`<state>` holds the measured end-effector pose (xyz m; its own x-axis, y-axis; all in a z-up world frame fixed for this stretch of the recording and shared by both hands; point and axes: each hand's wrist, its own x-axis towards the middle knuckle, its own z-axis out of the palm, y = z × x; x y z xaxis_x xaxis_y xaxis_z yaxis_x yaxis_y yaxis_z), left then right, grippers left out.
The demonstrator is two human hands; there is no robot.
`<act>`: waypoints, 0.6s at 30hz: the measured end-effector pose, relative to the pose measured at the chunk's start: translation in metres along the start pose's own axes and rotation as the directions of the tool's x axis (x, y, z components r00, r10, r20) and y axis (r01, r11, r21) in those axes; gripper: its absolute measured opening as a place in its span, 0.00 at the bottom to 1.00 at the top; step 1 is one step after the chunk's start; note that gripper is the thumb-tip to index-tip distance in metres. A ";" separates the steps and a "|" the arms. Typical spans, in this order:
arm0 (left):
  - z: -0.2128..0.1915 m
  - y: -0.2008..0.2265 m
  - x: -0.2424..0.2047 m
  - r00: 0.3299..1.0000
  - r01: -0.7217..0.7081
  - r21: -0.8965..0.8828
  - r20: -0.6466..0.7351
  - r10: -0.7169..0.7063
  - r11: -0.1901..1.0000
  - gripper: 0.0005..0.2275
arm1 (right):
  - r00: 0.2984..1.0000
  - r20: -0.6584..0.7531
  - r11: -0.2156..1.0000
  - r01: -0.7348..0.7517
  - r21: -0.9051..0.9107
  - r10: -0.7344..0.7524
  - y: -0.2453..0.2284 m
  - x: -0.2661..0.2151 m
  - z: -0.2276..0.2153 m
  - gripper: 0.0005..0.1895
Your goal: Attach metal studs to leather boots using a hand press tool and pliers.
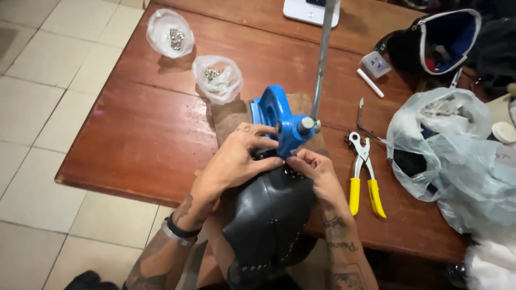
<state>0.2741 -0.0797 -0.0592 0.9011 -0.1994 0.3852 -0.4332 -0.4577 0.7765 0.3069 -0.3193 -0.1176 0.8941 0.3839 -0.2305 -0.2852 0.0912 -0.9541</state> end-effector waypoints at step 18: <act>0.001 0.012 -0.005 1.000 -0.016 0.038 -0.002 0.016 0.999 0.13 | 0.848 0.373 0.556 0.529 -0.641 -0.377 -0.200 0.012 0.020 0.24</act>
<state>0.2648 -0.0850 -0.0526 0.8938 -0.2050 0.3988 -0.4466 -0.4869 0.7507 0.3677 -0.3145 0.0742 0.7370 0.6336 0.2356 0.5359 -0.3352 -0.7749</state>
